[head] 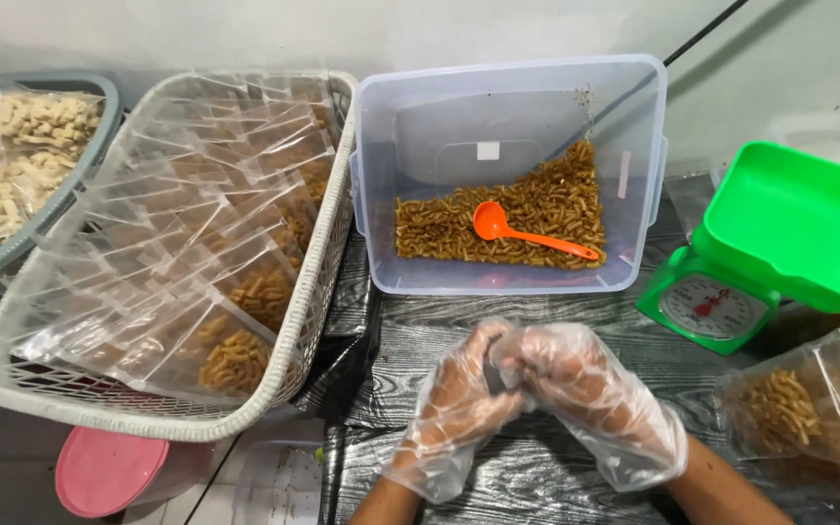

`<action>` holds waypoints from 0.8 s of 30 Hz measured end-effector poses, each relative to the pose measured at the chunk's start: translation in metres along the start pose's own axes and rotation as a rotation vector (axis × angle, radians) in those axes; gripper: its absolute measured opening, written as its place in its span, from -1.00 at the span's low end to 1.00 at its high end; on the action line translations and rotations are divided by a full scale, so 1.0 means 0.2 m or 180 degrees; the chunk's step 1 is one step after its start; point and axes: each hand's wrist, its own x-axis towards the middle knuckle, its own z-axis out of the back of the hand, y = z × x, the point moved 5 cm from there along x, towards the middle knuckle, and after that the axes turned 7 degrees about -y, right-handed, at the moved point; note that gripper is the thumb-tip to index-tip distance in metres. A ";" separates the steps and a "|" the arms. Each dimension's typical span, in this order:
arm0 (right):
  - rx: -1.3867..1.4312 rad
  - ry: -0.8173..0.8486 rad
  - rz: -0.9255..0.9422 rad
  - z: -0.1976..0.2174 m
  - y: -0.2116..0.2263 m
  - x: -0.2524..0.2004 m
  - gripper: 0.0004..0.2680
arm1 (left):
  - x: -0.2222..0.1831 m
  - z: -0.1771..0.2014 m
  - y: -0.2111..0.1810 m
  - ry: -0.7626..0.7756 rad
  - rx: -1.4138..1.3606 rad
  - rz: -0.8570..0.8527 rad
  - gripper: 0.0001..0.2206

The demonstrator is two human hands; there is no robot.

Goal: The person scoops dried snack pieces from a plastic container using an orange scoop and places them into small clear plastic bags. The person then seals each bag and places it on a green scale before moving it aside. The process is repeated for multiple bags.

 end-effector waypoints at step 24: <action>-0.4466 -0.0253 0.0341 0.43 -0.30 0.77 -0.80 | 0.16 0.30 0.15 -0.0772 0.1038 0.0996 -0.26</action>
